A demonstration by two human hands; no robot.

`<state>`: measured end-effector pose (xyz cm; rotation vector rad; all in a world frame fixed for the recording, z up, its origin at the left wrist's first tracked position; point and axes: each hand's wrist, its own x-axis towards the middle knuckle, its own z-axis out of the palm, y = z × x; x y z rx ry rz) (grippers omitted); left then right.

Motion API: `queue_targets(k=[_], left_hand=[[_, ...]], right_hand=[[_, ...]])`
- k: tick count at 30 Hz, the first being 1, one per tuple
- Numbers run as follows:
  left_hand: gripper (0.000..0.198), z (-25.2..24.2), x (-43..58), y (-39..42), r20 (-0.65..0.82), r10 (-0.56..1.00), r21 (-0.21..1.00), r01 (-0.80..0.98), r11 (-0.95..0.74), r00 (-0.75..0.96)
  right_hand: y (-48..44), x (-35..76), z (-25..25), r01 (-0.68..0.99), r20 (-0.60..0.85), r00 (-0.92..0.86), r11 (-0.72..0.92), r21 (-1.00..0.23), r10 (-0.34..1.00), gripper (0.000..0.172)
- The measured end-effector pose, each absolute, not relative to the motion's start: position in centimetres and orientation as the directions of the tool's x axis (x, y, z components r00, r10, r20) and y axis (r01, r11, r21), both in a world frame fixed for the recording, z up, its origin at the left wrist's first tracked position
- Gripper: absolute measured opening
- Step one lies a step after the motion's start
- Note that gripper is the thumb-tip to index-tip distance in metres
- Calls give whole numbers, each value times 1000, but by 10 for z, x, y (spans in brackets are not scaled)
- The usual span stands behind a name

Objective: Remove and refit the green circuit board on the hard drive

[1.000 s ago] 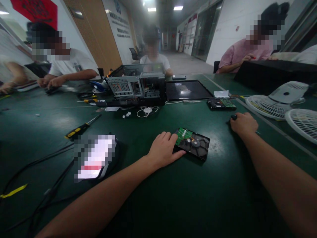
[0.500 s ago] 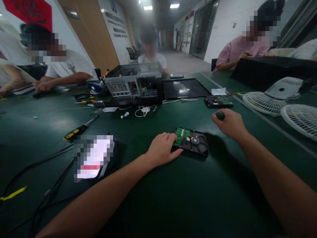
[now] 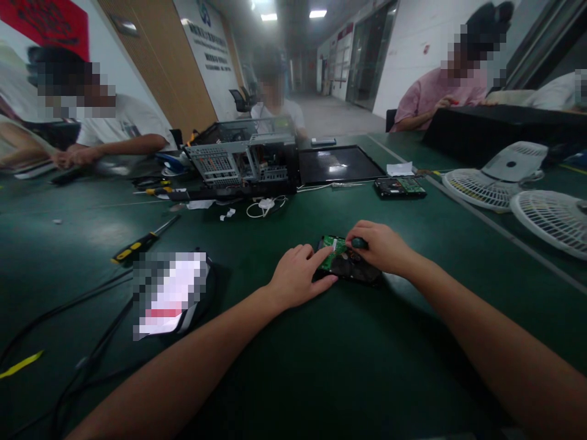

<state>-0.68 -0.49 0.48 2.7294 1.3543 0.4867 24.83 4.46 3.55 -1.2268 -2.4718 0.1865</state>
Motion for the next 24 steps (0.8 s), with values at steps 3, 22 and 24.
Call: queue_targets(k=[3, 22, 24], left_hand=[[61, 4, -8, -4, 249, 779, 179, 764, -620, 575], [60, 3, -8, -3, 256, 767, 179, 751, -636, 588], [60, 2, -8, -2, 254, 768, 185, 750, -635, 587]], right_hand=[[44, 245, 34, 752, 247, -553, 604, -265, 796, 17], [41, 243, 33, 766, 249, -525, 580, -278, 814, 12], [41, 245, 35, 768, 291, -510, 581, -269, 809, 10]])
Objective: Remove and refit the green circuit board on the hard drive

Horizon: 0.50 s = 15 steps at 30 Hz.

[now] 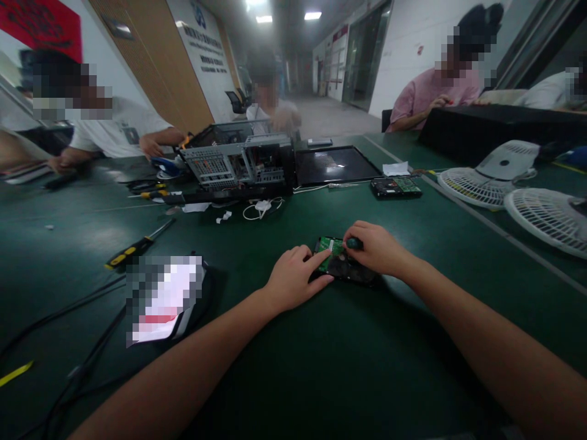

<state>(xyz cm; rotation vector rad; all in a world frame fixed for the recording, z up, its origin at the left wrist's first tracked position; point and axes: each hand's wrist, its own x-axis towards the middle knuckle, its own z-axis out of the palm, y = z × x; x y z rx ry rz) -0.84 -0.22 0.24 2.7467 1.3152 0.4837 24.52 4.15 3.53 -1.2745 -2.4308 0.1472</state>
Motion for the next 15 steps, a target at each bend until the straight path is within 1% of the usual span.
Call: queue_targets(k=[3, 5, 7, 12, 15], left_hand=[[60, 2, -9, -2, 257, 767, 196, 746, -637, 587], [60, 1, -9, -2, 260, 767, 206, 742, -638, 587], [61, 1, -9, -2, 258, 769, 217, 741, -636, 585], [62, 2, -10, -2, 247, 781, 233, 747, -623, 574], [62, 3, -10, -2, 244, 779, 232, 745, -625, 578]], right_hand=[[44, 252, 41, 784, 440, -408, 554, -280, 800, 10], [46, 257, 46, 784, 532, -315, 531, -321, 786, 13], [47, 262, 51, 770, 592, -228, 515, -376, 773, 14], [44, 263, 58, 709, 697, -38, 511, -486, 716, 19], [40, 259, 58, 663, 683, 55, 485, -571, 729, 28]])
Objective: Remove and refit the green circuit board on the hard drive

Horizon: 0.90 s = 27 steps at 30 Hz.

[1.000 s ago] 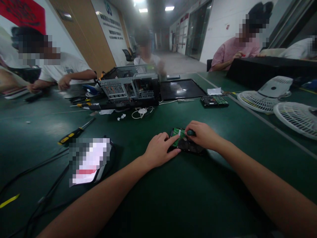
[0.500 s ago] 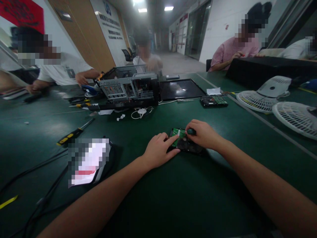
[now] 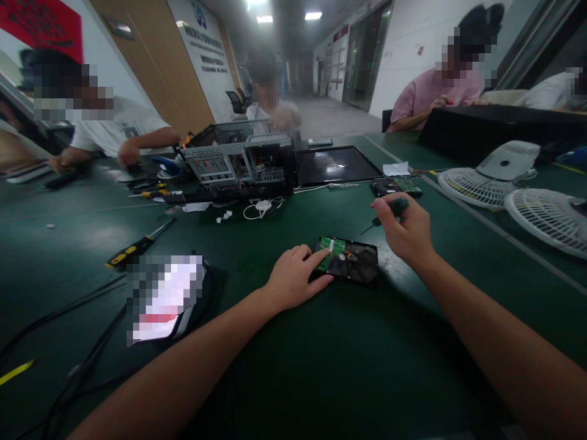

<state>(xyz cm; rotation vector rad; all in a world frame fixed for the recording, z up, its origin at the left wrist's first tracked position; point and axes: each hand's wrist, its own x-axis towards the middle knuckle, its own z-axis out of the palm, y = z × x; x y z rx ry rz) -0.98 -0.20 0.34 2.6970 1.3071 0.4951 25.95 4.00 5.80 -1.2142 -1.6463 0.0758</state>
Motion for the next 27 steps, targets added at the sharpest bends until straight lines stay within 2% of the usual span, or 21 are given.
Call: queue_targets(k=[5, 10, 13, 16, 18, 23, 27], left_hand=[[61, 4, -9, -2, 243, 784, 227, 752, -619, 571], [60, 3, -9, -2, 258, 774, 219, 745, -630, 579], [60, 3, -9, -2, 263, 765, 212, 739, -640, 588], [60, 3, -9, -2, 263, 765, 209, 739, -640, 588], [59, 3, -9, -2, 261, 765, 209, 739, -641, 589], [58, 3, -9, -2, 260, 766, 210, 740, -639, 588], [58, 3, -8, -2, 260, 765, 206, 741, -640, 589]], right_hand=[[41, 253, 53, 589, 577, 125, 407, -698, 807, 34], [47, 248, 47, 349, 456, 74, 405, -845, 887, 27], [48, 246, 45, 254, 456, 15, 437, -863, 890, 42], [43, 243, 46, 319, 486, -2, 461, -828, 874, 59], [38, 242, 49, 405, 502, -24, 467, -786, 865, 63], [28, 237, 54, 553, 531, -122, 502, -665, 838, 61], [26, 236, 52, 597, 522, -141, 493, -633, 841, 59]])
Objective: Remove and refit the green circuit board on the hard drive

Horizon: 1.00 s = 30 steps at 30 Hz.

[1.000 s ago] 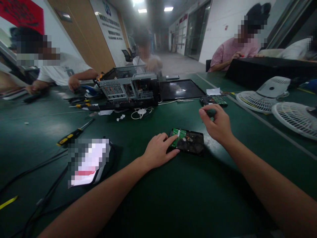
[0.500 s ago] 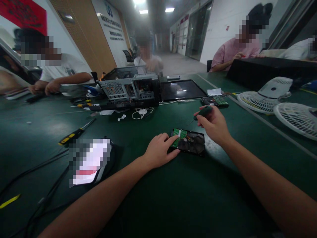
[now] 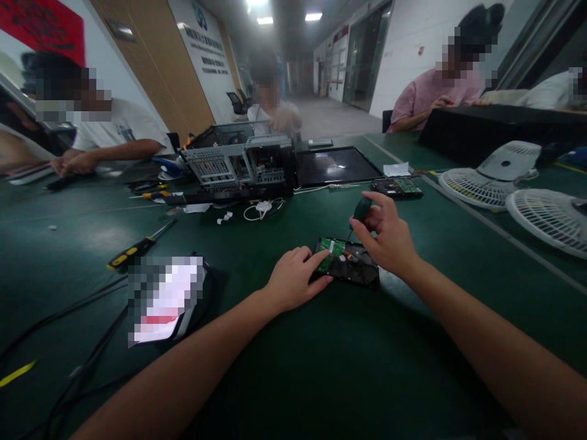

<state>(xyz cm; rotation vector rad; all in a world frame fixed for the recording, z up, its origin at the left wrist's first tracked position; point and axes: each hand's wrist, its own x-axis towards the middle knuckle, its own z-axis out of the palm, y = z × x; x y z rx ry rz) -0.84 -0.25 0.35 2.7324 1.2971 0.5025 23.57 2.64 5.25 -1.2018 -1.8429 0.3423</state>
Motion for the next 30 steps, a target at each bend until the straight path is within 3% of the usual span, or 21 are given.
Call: queue_targets(k=[21, 30], left_hand=[[58, 3, -8, -3, 268, 763, 192, 743, -641, 589], [58, 4, -8, -4, 252, 765, 185, 747, -639, 592]], right_hand=[[27, 234, 48, 591, 514, -185, 513, -623, 837, 63], [26, 235, 50, 662, 558, -223, 544, -516, 799, 57]])
